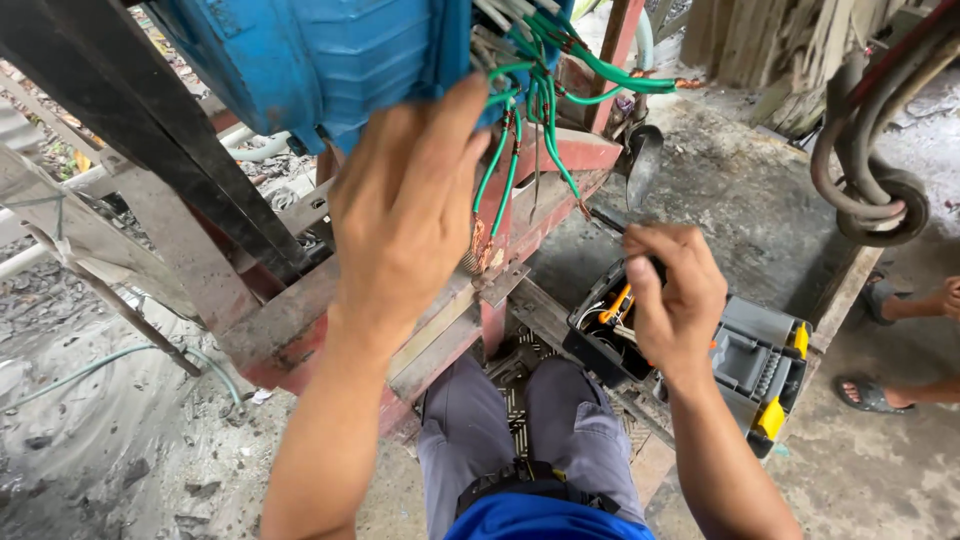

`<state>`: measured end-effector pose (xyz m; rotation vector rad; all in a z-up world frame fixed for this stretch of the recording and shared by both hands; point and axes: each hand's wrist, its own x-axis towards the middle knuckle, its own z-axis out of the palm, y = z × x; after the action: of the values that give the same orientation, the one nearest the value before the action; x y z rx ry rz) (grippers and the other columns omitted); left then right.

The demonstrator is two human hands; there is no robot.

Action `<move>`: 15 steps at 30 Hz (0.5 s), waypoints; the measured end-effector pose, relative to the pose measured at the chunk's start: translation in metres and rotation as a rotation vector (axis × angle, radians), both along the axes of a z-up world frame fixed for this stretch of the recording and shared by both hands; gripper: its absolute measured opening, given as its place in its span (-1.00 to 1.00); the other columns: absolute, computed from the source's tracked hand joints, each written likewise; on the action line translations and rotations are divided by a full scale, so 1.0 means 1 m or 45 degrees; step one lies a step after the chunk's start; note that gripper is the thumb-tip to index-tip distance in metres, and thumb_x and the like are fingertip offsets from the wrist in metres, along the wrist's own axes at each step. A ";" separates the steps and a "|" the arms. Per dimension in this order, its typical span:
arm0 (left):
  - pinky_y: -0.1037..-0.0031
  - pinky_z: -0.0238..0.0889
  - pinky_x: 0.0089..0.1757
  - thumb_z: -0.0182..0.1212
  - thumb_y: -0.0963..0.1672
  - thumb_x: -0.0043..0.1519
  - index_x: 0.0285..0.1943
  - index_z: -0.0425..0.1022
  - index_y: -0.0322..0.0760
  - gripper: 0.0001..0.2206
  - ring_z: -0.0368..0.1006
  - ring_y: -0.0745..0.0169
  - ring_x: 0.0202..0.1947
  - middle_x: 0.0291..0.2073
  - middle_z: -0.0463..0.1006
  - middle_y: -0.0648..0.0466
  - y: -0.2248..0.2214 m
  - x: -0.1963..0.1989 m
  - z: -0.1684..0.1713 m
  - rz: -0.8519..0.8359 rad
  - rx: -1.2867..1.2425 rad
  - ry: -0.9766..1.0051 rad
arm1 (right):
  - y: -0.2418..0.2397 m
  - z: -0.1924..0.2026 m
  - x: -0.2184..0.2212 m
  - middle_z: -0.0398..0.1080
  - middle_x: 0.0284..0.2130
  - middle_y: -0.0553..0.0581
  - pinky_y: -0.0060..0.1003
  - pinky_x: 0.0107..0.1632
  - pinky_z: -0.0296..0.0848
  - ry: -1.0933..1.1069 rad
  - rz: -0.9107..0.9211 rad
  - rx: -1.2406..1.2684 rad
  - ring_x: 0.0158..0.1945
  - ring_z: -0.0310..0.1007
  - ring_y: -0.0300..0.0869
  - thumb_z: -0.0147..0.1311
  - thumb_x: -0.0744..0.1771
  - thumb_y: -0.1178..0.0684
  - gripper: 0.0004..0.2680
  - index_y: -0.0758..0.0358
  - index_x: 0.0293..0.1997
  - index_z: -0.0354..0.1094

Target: Stripping and organizing electrical wires for a motor connection

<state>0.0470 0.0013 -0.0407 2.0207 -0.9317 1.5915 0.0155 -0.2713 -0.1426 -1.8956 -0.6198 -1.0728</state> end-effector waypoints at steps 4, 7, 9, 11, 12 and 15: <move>0.32 0.56 0.05 0.48 -0.13 0.54 0.61 0.21 -0.18 -0.44 0.59 0.26 -0.16 0.15 0.51 -0.06 -0.003 -0.035 -0.041 -0.028 -0.256 0.402 | -0.001 0.017 0.007 0.47 -0.20 0.22 -0.15 0.11 0.39 0.106 0.050 0.071 -0.07 0.45 -0.05 -0.10 0.54 0.00 -0.74 0.42 0.06 0.48; 0.41 0.49 -0.02 0.40 -0.19 0.45 0.52 0.25 -0.26 -0.49 0.56 0.23 -0.17 0.07 0.54 -0.07 -0.015 -0.047 -0.066 -0.176 -0.644 0.592 | -0.001 0.026 0.028 0.44 -0.12 0.29 -0.24 0.00 0.56 0.278 0.271 0.201 -0.09 0.49 -0.08 -0.03 0.53 0.05 -0.78 0.47 0.05 0.45; 0.27 0.56 -0.06 0.27 -0.17 0.43 0.39 0.38 -0.43 -0.63 0.60 0.10 -0.14 -0.06 0.60 -0.17 -0.021 -0.044 -0.083 -0.489 -0.948 0.916 | 0.001 0.027 0.050 0.47 -0.17 0.45 0.09 0.01 0.65 0.267 0.540 0.378 -0.08 0.53 0.08 -0.06 0.53 0.16 -0.80 0.55 0.11 0.47; 0.19 0.56 -0.04 0.23 -0.14 0.45 0.36 0.42 -0.42 -0.66 0.62 0.06 -0.10 -0.03 0.63 -0.21 -0.024 -0.036 -0.080 -0.615 -0.912 1.028 | 0.013 0.041 0.050 0.46 -0.14 0.45 0.07 0.02 0.66 0.314 0.579 0.415 -0.05 0.53 0.06 -0.08 0.52 0.17 -0.79 0.57 0.15 0.43; 0.11 0.57 -0.02 0.18 -0.12 0.47 0.33 0.46 -0.41 -0.68 0.63 0.02 -0.07 0.00 0.66 -0.25 -0.026 -0.033 -0.079 -0.736 -0.880 1.136 | 0.019 0.048 0.050 0.46 -0.11 0.44 0.04 0.04 0.66 0.365 0.624 0.447 -0.02 0.52 0.04 -0.09 0.52 0.17 -0.79 0.60 0.19 0.39; 0.18 0.61 -0.05 0.19 -0.15 0.45 0.33 0.47 -0.47 -0.68 0.69 -0.03 -0.09 0.00 0.69 -0.30 -0.021 -0.016 -0.073 -0.973 -0.902 1.292 | 0.032 0.052 0.059 0.44 -0.09 0.45 0.02 -0.04 0.68 0.374 0.665 0.435 -0.04 0.50 0.04 -0.02 0.51 0.17 -0.79 0.56 0.23 0.34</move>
<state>0.0312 -0.0197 -0.1134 1.3670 -0.4914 0.2802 0.0741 -0.2397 -0.0901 -1.4423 -0.6626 -0.5125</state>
